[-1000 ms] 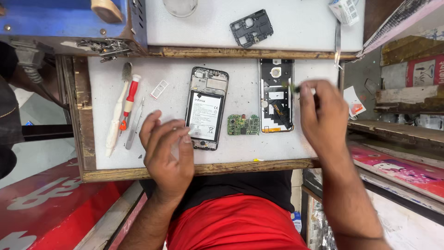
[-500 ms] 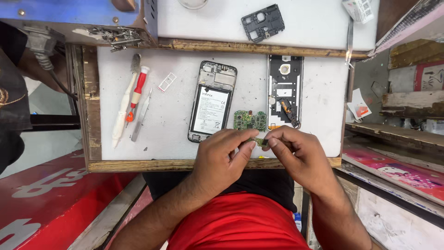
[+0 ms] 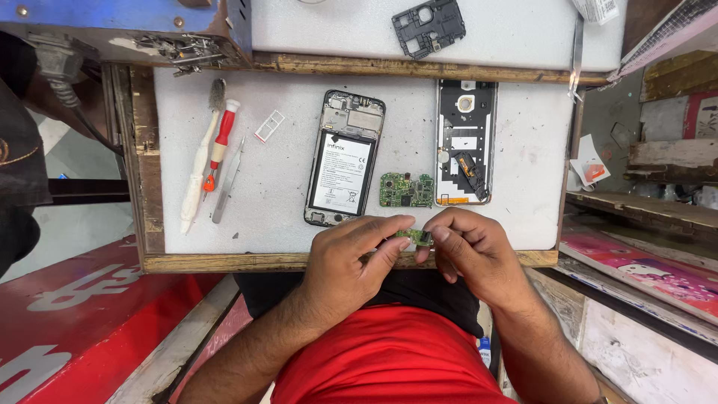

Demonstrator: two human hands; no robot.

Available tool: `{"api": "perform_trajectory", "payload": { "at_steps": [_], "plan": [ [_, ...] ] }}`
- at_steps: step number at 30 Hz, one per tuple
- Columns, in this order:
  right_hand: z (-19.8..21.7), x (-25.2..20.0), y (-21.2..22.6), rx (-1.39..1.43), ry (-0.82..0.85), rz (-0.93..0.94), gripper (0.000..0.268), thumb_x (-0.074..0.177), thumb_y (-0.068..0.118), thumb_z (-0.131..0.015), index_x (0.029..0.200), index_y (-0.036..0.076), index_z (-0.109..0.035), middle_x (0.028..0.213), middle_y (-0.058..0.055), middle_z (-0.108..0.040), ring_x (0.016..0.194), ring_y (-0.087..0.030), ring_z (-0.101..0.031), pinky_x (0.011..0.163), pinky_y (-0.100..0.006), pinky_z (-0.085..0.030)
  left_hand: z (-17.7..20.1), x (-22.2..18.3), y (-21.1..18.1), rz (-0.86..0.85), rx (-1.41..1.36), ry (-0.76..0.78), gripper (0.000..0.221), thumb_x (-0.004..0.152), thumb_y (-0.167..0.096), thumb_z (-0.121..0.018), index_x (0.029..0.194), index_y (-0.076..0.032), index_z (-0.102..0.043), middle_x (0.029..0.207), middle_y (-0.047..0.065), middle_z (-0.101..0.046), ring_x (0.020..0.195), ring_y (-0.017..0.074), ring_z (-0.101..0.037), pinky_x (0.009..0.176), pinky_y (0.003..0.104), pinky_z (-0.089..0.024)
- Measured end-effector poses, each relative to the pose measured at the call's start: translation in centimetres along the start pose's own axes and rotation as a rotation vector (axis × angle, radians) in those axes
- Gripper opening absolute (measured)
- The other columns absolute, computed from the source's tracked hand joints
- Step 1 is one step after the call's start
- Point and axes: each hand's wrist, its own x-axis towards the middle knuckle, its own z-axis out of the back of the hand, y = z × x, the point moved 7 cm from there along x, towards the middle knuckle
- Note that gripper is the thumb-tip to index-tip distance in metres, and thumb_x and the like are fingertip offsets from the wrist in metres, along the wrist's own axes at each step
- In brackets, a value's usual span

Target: The person handles a smartphone motherboard and places it into the phone chassis. They then use a screwdriver to tighten screws at the bottom of the device.

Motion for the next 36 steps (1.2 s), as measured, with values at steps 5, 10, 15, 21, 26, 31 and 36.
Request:
{"api": "perform_trajectory", "payload": {
  "at_steps": [5,10,15,21,26,31,36],
  "plan": [
    [-0.7,-0.3,-0.4,0.133,-0.018,-0.007,0.019,0.104,0.011,-0.055,0.111,-0.002,-0.066,0.087,-0.013,-0.078,0.052,-0.008,-0.059,0.044,-0.02,-0.046,0.6,-0.5,-1.1,-0.183,0.112,-0.066,0.021,0.093,-0.005,-0.078,0.113,-0.008,-0.071,0.101,0.006,-0.077,0.089,0.0219,-0.076,0.075,0.034,-0.061],
    [-3.2,-0.6,0.4,-0.264,-0.043,0.012,0.013,0.097,0.007,-0.069,0.108,0.001,-0.074,0.08,-0.009,-0.075,0.062,-0.009,-0.067,0.053,-0.022,-0.053,2.8,-2.5,-2.0,-0.342,0.293,-0.042,0.02,0.088,-0.002,-0.078,0.106,-0.006,-0.07,0.107,0.008,-0.074,0.092,0.026,-0.075,0.077,0.037,-0.061],
    [-6.1,-0.3,3.3,-0.629,-0.007,0.17,0.015,0.088,0.01,-0.076,0.102,0.006,-0.078,0.085,-0.005,-0.08,0.058,-0.011,-0.067,0.051,-0.024,-0.052,5.6,-4.6,-1.4,-0.314,0.462,-0.049,0.022,0.084,0.0,-0.076,0.104,-0.007,-0.072,0.106,0.008,-0.074,0.094,0.0275,-0.075,0.078,0.04,-0.06],
    [-9.1,1.5,6.8,-0.954,-0.105,0.495,0.023,0.09,0.011,-0.077,0.113,0.011,-0.075,0.107,-0.009,-0.074,0.066,-0.015,-0.069,0.058,-0.029,-0.056,9.8,-5.6,0.6,-0.126,0.632,-0.16,0.028,0.088,-0.006,-0.08,0.115,-0.005,-0.072,0.105,0.009,-0.074,0.093,0.0258,-0.073,0.077,0.037,-0.061],
    [-10.8,3.3,6.5,-1.136,-0.102,0.519,0.028,0.087,0.016,-0.082,0.114,0.014,-0.077,0.106,-0.01,-0.069,0.061,-0.015,-0.065,0.053,-0.03,-0.054,10.3,-5.4,0.9,-0.07,0.644,-0.179,0.027,0.087,-0.003,-0.078,0.113,-0.004,-0.072,0.105,0.009,-0.072,0.095,0.0258,-0.072,0.079,0.037,-0.06],
    [-10.4,2.8,6.6,-1.056,-0.175,0.655,0.014,0.095,0.009,-0.076,0.108,0.011,-0.07,0.111,-0.007,-0.071,0.087,-0.019,-0.074,0.07,-0.029,-0.06,9.7,-4.6,1.1,-0.079,0.625,-0.16,0.027,0.084,0.0,-0.078,0.11,-0.005,-0.073,0.107,0.008,-0.072,0.097,0.0252,-0.07,0.08,0.037,-0.06],
    [-9.6,2.8,6.1,-1.044,-0.256,0.619,0.009,0.098,0.003,-0.07,0.106,0.007,-0.067,0.111,-0.008,-0.075,0.1,-0.024,-0.075,0.082,-0.032,-0.062,9.2,-4.0,1.3,-0.078,0.567,-0.178,0.024,0.085,0.0,-0.078,0.108,-0.005,-0.074,0.107,0.006,-0.071,0.095,0.0241,-0.07,0.079,0.034,-0.06]
  ]
}}
